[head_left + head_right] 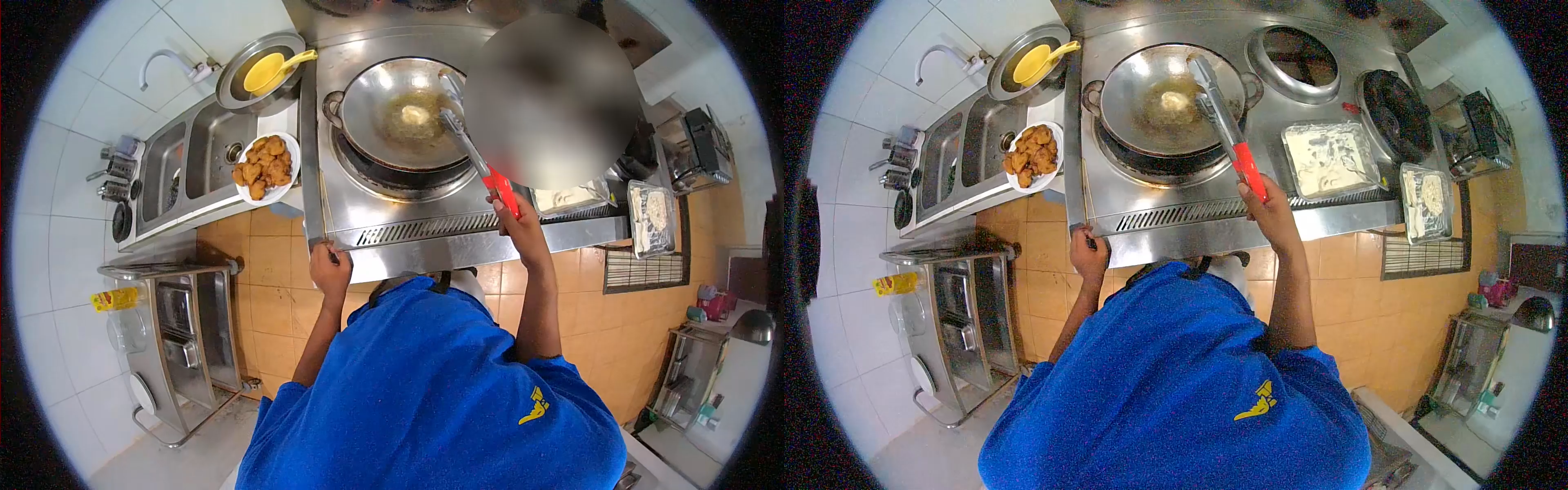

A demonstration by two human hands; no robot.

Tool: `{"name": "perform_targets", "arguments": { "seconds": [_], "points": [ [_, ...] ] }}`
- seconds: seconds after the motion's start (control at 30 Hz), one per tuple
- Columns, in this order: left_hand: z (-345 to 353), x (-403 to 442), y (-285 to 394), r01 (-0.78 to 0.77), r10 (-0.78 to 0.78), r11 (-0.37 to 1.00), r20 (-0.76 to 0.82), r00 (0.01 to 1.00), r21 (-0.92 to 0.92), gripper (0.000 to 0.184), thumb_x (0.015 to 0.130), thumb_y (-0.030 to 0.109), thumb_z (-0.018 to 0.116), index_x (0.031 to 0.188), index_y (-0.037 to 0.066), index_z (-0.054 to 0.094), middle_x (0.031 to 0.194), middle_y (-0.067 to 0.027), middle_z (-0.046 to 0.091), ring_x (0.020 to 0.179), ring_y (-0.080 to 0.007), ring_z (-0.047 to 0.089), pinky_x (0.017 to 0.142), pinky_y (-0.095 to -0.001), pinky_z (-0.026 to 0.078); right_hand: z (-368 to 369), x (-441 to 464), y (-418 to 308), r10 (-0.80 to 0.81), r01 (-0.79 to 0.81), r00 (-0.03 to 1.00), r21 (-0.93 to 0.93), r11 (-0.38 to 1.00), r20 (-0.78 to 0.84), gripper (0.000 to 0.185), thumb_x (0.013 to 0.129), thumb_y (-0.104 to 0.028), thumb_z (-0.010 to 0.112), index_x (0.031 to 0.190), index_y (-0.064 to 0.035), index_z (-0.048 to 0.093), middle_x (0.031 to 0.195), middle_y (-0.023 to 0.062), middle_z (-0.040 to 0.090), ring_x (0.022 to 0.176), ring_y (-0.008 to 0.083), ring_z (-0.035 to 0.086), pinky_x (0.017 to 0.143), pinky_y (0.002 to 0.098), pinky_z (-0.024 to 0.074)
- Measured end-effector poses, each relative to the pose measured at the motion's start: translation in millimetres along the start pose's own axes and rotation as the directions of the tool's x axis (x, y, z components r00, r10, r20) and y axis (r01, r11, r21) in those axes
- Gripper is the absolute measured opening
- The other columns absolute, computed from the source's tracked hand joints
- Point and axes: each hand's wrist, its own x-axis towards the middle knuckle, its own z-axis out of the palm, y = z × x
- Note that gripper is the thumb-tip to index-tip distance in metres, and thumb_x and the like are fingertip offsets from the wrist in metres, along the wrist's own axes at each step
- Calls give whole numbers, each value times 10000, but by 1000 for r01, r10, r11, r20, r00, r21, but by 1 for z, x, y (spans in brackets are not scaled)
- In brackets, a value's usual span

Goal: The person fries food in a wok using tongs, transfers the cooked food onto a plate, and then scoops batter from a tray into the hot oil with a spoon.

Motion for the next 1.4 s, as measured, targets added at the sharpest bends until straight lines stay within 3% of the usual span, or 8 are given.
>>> {"name": "perform_targets", "arguments": {
  "seconds": [0.13,0.33,0.43,0.57,0.97,1.07,1.3,1.4],
  "points": [
    [0,0,1,6,-6,1000,0,1000,15,106,716,89,572,768,48,488,749,-122,529,711,-332,524,635,-419,415,-1,2,2,-3,3,1000,-26,1000,-6,338,898,-294,566,1112,-33,577,882,-12,593,573,32,403,520,195,353],
    [1,-1,-2,17,-17,1000,20,1000,8,124,715,100,581,762,54,477,741,-115,517,711,-330,521,635,-418,414,-1,2,0,5,-5,1000,-20,1000,-17,358,898,-293,563,1143,-31,567,987,17,620,570,28,405,521,189,356],
    [3,-2,-4,10,-11,1000,8,1000,10,121,717,99,580,767,52,480,743,-120,519,715,-334,523,640,-427,416,-1,0,-5,-7,7,1000,10,1000,-19,292,901,-267,575,1080,-36,574,736,-24,513,598,48,460,538,210,402],
    [1,-2,-4,17,-18,1000,45,999,25,99,733,70,550,805,21,503,817,-155,573,756,-355,559,671,-409,448,-1,-2,-8,-6,6,999,10,1000,-31,295,900,-273,578,1077,-38,575,745,-24,519,606,53,463,541,215,406],
    [-1,0,1,4,-3,1000,27,1000,-14,94,771,101,547,811,24,513,781,-173,550,714,-370,542,638,-419,434,-9,-4,6,-11,11,1000,10,1000,-15,299,890,-302,588,1050,-49,577,740,-29,502,623,55,460,551,215,406],
    [4,-3,-6,-15,15,1000,-14,1000,4,89,724,80,558,787,39,510,816,-140,570,730,-328,553,643,-386,444,-16,-9,8,3,-3,1000,33,999,-2,339,875,-331,607,1076,-60,580,743,-36,499,620,52,455,552,211,399],
    [6,-5,-25,53,-60,984,-36,998,-169,48,757,33,549,803,38,537,884,-129,575,826,-288,559,754,-350,448,-44,5,13,35,-35,998,-12,999,51,395,868,-366,612,1128,-71,571,747,-49,503,615,48,445,543,214,386],
    [17,-5,-29,91,-123,956,-101,987,-278,57,777,0,519,822,23,545,906,-124,578,895,-272,547,820,-340,429,-59,12,19,-76,80,994,-54,995,74,382,873,-351,604,1132,-71,576,816,-15,556,712,71,488,598,224,416]
  ]
}}
